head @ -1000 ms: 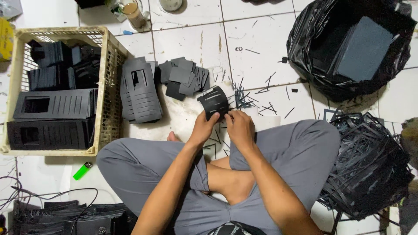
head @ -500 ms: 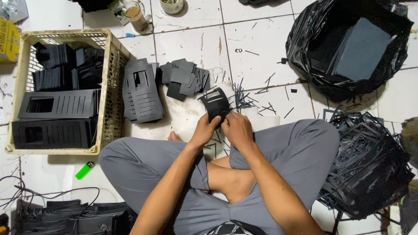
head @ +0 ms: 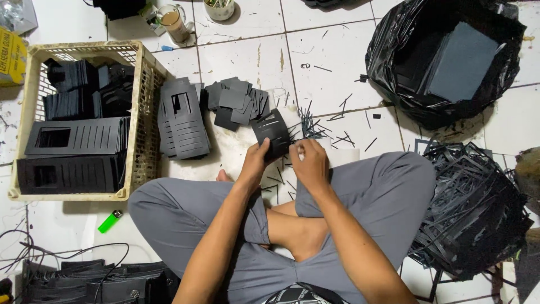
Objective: Stacking and organizing black leather or synthetic material pieces on the floor
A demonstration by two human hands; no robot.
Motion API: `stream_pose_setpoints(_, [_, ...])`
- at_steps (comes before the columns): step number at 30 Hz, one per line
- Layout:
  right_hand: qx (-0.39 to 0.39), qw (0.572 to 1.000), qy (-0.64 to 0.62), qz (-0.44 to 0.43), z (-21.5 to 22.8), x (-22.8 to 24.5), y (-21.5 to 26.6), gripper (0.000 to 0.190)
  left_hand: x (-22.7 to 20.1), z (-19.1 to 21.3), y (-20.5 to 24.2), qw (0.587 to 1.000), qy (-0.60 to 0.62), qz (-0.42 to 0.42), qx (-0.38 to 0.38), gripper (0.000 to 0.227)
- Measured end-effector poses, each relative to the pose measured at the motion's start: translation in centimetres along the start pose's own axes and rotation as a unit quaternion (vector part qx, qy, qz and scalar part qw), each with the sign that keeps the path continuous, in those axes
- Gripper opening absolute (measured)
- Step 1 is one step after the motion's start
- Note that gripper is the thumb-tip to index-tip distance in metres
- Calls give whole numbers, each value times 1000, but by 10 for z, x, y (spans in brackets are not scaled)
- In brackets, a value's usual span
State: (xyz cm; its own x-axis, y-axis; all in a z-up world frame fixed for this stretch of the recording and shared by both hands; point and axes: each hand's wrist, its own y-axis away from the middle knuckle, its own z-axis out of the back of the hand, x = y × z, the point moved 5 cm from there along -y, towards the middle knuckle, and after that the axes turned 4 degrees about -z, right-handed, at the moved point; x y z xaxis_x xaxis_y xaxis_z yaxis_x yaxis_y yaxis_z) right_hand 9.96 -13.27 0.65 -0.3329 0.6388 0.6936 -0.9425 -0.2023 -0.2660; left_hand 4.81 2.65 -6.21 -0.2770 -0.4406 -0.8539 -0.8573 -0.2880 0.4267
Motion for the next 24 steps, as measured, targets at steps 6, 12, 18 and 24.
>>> stream_pose_setpoints(6, [16, 997, -63, 37, -12, 5, 4, 22, 27, 2, -9, 999, 0, 9, 35, 50])
stream_pose_setpoints(12, [18, 998, -54, 39, -15, -5, 4, 12, 21, -5, -6, 989, -107, -6, 100, 44])
stream_pose_setpoints(18, [104, 989, -87, 53, -14, 1, 1, 4, 14, -12, -1, 988, -121, -15, 91, 30])
stream_pose_setpoints(24, [187, 943, -273, 17, -14, 11, 8, 11, 20, 8, -13, 990, -133, -31, 24, 27])
